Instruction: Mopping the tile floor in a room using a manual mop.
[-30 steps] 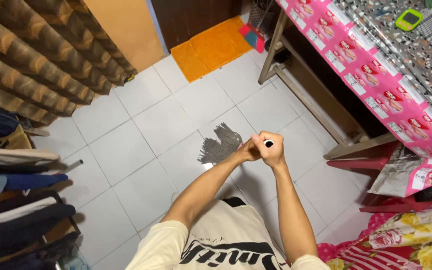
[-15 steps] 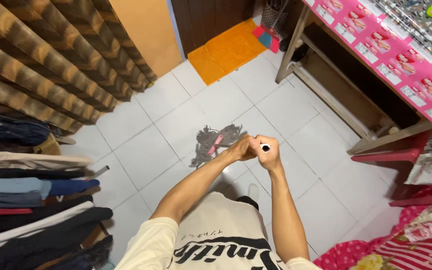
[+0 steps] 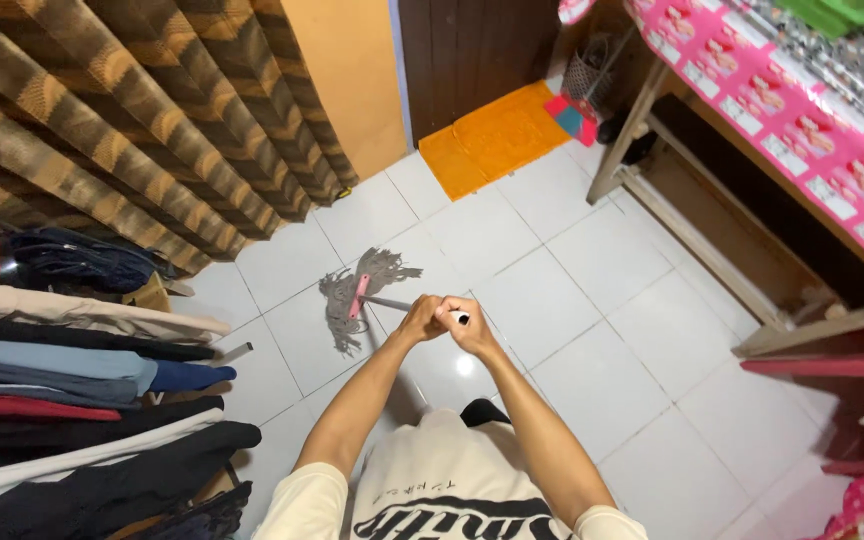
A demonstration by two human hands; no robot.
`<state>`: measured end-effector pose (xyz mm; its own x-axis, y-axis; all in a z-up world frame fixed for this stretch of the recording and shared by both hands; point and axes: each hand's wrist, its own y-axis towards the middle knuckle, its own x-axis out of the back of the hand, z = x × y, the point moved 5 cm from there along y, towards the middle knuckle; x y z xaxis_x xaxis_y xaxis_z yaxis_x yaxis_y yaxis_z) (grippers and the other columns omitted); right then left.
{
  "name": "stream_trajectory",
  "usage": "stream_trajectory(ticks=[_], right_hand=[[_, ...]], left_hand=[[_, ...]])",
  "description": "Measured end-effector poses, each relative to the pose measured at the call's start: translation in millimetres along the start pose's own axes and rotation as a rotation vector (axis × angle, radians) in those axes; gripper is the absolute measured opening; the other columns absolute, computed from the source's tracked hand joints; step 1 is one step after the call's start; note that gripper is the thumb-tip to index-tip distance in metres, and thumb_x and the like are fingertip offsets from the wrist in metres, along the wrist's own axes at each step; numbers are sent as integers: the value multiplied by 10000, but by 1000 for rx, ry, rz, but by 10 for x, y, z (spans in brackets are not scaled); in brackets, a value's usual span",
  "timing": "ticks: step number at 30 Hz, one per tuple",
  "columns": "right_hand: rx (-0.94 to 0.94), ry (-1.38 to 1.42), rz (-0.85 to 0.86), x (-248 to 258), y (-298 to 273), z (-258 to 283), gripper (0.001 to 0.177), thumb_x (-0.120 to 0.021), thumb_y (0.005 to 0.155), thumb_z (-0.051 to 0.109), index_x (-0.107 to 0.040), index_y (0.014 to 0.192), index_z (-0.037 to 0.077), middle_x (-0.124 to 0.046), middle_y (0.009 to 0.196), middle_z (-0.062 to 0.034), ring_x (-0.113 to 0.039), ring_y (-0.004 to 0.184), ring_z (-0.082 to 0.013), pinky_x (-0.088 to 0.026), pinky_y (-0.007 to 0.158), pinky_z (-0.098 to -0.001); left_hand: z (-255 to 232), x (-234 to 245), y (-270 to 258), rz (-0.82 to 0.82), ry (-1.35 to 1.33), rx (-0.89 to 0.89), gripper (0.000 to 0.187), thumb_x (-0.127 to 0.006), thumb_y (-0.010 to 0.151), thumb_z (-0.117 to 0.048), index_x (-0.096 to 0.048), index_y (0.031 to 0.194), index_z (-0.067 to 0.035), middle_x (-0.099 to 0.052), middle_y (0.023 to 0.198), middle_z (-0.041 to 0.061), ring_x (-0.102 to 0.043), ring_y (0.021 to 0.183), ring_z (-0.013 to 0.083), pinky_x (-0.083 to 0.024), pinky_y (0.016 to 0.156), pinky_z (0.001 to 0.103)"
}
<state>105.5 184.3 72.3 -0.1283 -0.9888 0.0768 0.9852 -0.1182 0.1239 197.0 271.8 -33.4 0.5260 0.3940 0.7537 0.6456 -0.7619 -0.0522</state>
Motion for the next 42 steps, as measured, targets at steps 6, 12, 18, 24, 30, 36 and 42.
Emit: stream_trajectory(ticks=[6,12,18,24,30,36,42], right_hand=[[27,57,1,-84,242,-111,327,-623,970,186,-559,695,20,-513,642,29,-441,651,-73,-385,596,-280],[112,51,34,376,567,30,427,-607,1004,230,-469,647,41,-439,621,42,-398,642,-65,-356,593,-281],[78,-41,62,1178,897,490,438,-617,981,220,-463,612,40,-416,572,43,-364,582,-63,-301,516,-286],[76,-149,44,1763,942,783,436,-616,983,207,-437,626,33,-385,566,38,-342,585,-62,-309,527,-288],[94,-173,-74,2189,1016,844,396,-649,972,211,-522,642,35,-474,581,38,-413,608,-56,-377,557,-262],[46,-110,-88,2508,998,476,345,-722,924,188,-569,647,49,-518,613,41,-438,603,-61,-369,523,-274],[65,156,-155,2627,939,586,399,-724,958,232,-533,647,72,-585,653,40,-541,641,-63,-450,576,-270]], left_hand=[[-65,256,-6,-76,-101,174,210,-714,750,-236,-727,799,-32,-722,782,201,-717,761,396,-571,695,460],[-175,99,471,-161,-114,229,231,-701,779,-288,-729,776,-59,-728,783,191,-720,746,385,-577,687,462],[-533,-190,1322,-352,-43,47,200,-718,793,-274,-691,732,-85,-711,722,159,-709,716,374,-560,651,458],[-1113,-386,1794,-426,-228,-192,140,-693,807,-208,-634,750,-95,-706,723,102,-718,689,325,-557,614,412],[-1229,-940,2299,-199,-482,-125,157,-663,876,-157,-592,861,-18,-681,852,138,-669,827,257,-539,702,393],[-1464,-1121,2447,95,-500,-74,191,-580,921,-202,-619,1013,-38,-683,991,120,-658,941,233,-553,786,424],[-1842,-841,2629,239,-277,-65,237,-575,919,-239,-641,988,-22,-719,998,168,-678,913,273,-547,769,451]])
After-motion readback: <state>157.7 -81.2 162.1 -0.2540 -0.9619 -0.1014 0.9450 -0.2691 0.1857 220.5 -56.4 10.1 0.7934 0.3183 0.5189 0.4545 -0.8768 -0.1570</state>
